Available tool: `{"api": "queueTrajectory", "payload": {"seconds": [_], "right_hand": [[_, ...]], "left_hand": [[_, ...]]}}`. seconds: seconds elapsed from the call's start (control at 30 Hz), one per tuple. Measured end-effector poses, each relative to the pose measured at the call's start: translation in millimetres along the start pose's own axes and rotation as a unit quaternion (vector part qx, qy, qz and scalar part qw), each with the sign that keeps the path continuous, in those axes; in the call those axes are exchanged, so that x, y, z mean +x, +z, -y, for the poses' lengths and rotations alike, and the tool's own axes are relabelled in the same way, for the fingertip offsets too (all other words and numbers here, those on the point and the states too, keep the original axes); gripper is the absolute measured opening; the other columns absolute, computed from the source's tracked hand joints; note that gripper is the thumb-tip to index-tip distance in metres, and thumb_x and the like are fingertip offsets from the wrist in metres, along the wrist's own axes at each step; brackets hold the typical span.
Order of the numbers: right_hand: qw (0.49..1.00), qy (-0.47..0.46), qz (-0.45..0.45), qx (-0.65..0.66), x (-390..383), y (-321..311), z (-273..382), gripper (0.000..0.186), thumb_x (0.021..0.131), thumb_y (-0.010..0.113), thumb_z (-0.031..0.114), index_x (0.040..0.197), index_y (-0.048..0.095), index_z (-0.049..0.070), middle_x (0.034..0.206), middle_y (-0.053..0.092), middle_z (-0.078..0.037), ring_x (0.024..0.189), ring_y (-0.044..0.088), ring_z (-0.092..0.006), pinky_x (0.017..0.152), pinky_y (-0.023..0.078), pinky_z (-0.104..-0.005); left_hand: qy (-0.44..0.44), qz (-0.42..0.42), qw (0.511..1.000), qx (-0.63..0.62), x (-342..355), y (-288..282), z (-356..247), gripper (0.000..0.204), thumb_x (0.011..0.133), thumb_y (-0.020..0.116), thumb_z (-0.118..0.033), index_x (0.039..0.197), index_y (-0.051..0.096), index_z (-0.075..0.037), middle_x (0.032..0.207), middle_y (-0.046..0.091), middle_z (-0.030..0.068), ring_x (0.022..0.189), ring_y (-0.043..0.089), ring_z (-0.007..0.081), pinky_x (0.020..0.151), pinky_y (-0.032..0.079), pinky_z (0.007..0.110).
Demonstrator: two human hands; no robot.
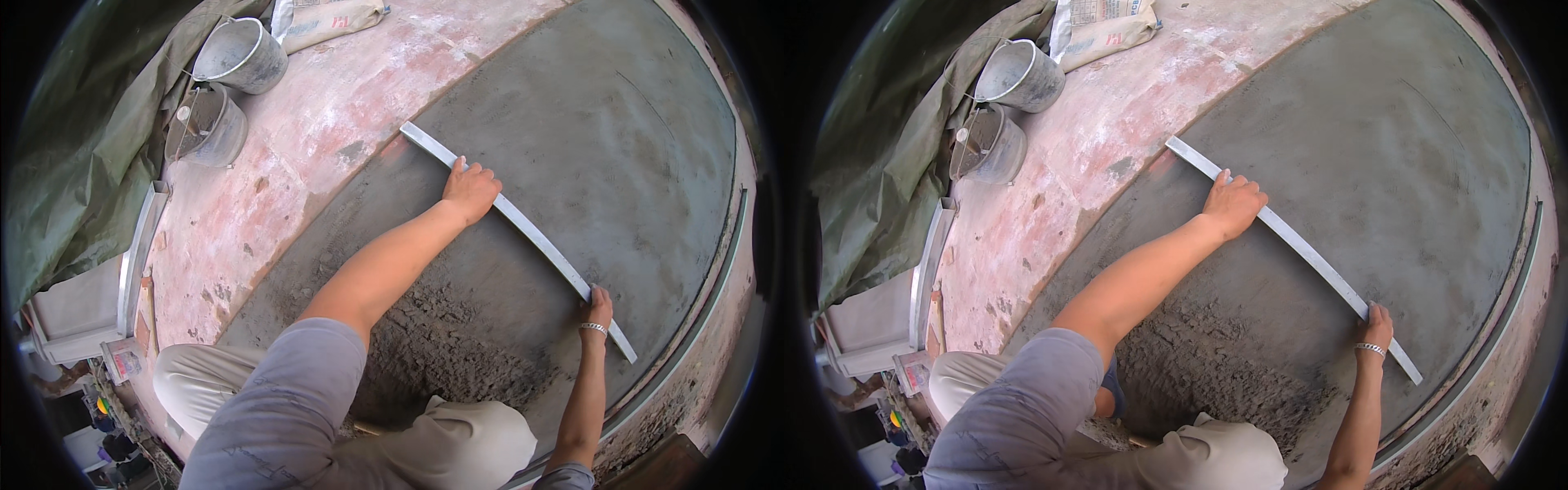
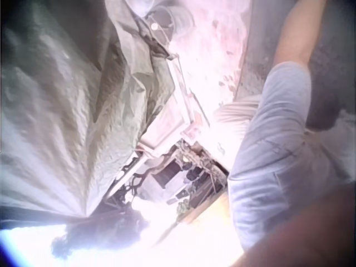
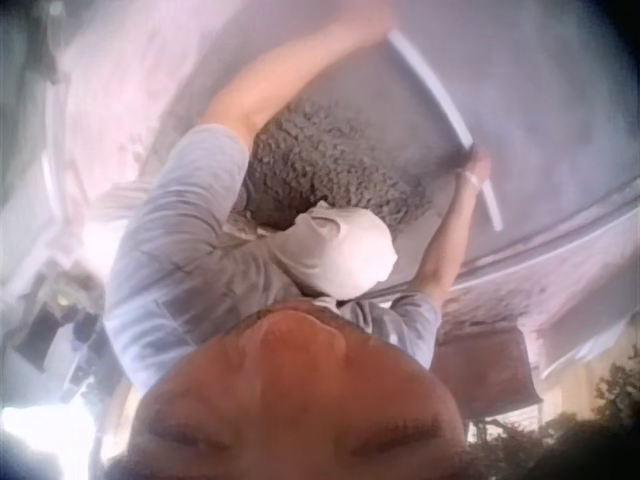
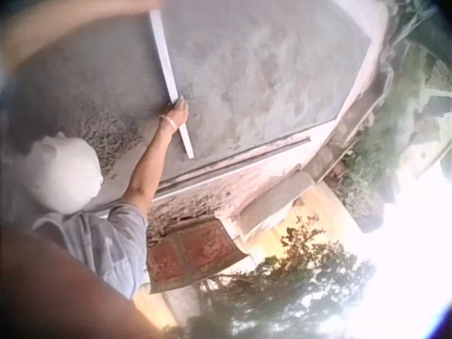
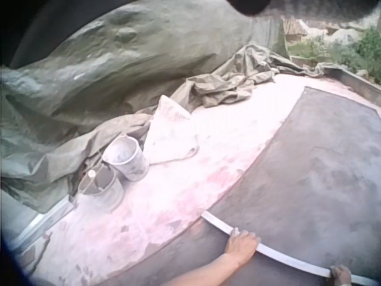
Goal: The person uses a long straightedge to level and smooth wet concrete on a curved floor section. They repeatedly drag the straightedge across the surface and use a trowel to fill low spots and refine the finish.
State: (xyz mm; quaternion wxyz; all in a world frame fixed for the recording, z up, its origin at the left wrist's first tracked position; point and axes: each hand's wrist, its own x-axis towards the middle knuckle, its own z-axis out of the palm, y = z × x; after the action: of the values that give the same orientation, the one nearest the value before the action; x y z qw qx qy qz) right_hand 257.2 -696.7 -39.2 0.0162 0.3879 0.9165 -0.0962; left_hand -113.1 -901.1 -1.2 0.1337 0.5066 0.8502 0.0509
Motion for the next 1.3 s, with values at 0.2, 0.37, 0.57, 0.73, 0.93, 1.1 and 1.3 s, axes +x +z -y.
{"api": "queueTrajectory", "payload": {"seconds": [0.2,0.37,0.57,0.73,0.93,1.1,1.3], "right_hand": [[0.999,-0.027,0.036,-0.004,-11.3,-2.5,22.4,0.044,0.072,0.073,0.001,0.115,0.066,0.007,0.113,0.066,-0.013,0.104,0.063,-0.0369,0.09,0.051,-0.0459],[0.997,-0.077,0.024,-0.012,-26.2,2.5,32.2,0.04,0.073,0.068,0.0,0.112,0.066,0.006,0.109,0.065,-0.014,0.101,0.062,-0.036,0.086,0.05,-0.0458],[0.992,-0.123,0.03,-0.015,-41.4,10.9,42.4,0.031,0.081,0.06,0.002,0.111,0.066,0.006,0.109,0.066,-0.013,0.101,0.062,-0.035,0.086,0.049,-0.0465],[0.988,-0.146,0.035,-0.019,-50.5,13.1,57.9,0.028,0.085,0.057,0.005,0.111,0.066,0.007,0.114,0.066,-0.012,0.105,0.062,-0.034,0.09,0.048,-0.0454],[0.98,-0.191,0.043,-0.024,-49.7,13.2,85.4,0.028,0.087,0.057,0.006,0.113,0.066,0.008,0.114,0.066,-0.011,0.107,0.062,-0.0336,0.094,0.046,-0.0461],[0.974,-0.217,0.056,-0.03,-43.6,14.1,107.2,0.028,0.086,0.057,0.006,0.113,0.066,0.009,0.115,0.066,-0.01,0.108,0.061,-0.0326,0.095,0.045,-0.0462],[0.965,-0.251,0.077,-0.022,-43.7,10.0,133.2,0.029,0.086,0.057,0.008,0.113,0.066,0.011,0.114,0.066,-0.009,0.109,0.061,-0.0311,0.096,0.045,-0.0457]], "left_hand": [[-0.012,-0.012,1.0,-0.005,-39.7,4.2,19.8,0.02,0.091,0.057,-0.008,0.104,0.071,-0.013,0.108,0.066,0.0043,0.116,0.059,0.0254,0.114,0.033,0.056],[-0.02,-0.019,1.0,-0.001,-83.1,12.4,29.2,0.02,0.091,0.057,-0.008,0.105,0.069,-0.013,0.105,0.066,0.0043,0.114,0.059,0.0248,0.113,0.035,0.054],[-0.042,-0.011,0.999,0.002,-129.1,17.7,38.6,0.021,0.09,0.058,-0.009,0.108,0.067,-0.012,0.105,0.065,0.0047,0.113,0.059,0.0253,0.111,0.038,0.054],[-0.076,-0.025,0.997,-0.015,-166.4,23.8,44.2,0.024,0.088,0.059,-0.009,0.11,0.066,-0.012,0.107,0.064,0.004,0.113,0.058,0.0254,0.11,0.038,0.054],[-0.124,-0.018,0.992,-0.017,-218.1,26.2,54.4,0.027,0.086,0.06,-0.009,0.112,0.065,-0.013,0.109,0.063,0.0027,0.116,0.057,0.025,0.109,0.038,0.052],[-0.16,-0.024,0.987,-0.027,-246.1,29.3,62.0,0.028,0.087,0.061,-0.01,0.114,0.064,-0.014,0.113,0.063,0.0026,0.119,0.056,0.0242,0.109,0.039,0.051],[-0.207,0.001,0.978,-0.028,-278.7,30.2,68.5,0.032,0.087,0.063,-0.01,0.118,0.064,-0.014,0.12,0.064,0.0023,0.122,0.056,0.0247,0.112,0.037,0.051]]}}
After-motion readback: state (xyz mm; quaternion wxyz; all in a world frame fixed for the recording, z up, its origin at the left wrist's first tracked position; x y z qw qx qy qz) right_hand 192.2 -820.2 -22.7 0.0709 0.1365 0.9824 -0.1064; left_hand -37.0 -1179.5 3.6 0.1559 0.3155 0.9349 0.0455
